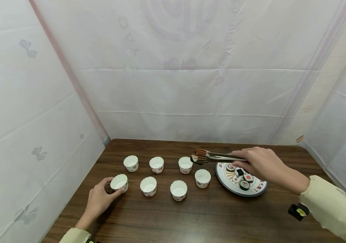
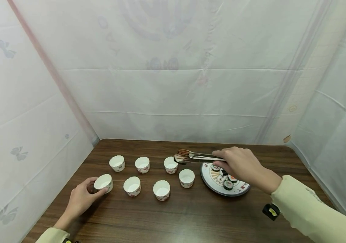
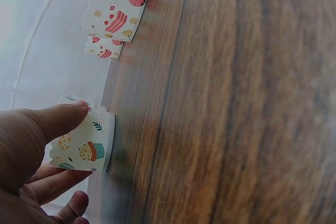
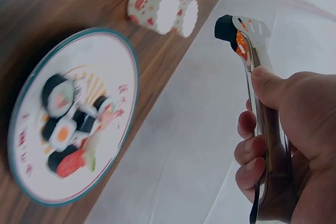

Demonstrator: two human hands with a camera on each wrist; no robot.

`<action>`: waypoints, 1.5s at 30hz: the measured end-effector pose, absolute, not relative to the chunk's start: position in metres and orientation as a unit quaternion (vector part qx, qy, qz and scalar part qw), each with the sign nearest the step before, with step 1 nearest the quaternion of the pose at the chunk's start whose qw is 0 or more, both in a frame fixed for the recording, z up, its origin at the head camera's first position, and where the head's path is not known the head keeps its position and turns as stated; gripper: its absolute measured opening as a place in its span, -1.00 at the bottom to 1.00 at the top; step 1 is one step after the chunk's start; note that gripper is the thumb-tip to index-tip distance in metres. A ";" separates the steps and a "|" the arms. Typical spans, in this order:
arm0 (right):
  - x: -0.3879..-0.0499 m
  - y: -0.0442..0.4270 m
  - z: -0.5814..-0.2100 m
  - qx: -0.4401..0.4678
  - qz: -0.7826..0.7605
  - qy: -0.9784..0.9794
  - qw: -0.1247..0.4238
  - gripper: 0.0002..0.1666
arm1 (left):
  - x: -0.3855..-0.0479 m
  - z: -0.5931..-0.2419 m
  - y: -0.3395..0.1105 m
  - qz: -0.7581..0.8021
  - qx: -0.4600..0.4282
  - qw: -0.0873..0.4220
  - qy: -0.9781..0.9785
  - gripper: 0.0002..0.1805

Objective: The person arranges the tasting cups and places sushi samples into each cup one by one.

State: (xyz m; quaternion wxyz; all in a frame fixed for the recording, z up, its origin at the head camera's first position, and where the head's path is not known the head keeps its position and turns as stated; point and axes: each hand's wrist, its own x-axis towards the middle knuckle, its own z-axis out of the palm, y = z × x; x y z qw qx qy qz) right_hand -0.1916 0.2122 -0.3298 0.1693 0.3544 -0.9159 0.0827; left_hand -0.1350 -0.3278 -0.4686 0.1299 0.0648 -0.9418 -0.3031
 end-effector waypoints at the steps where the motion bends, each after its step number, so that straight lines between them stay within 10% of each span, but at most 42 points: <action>1: -0.193 0.207 -0.329 0.358 0.085 -0.915 0.166 -0.62 | -0.135 -0.469 -0.328 -0.303 0.065 0.130 -0.942 -0.30; 45: -0.227 0.021 -0.345 0.467 0.098 -0.876 0.073 -0.57 | -0.135 -0.468 -0.315 -0.310 0.063 0.133 -0.939 -0.29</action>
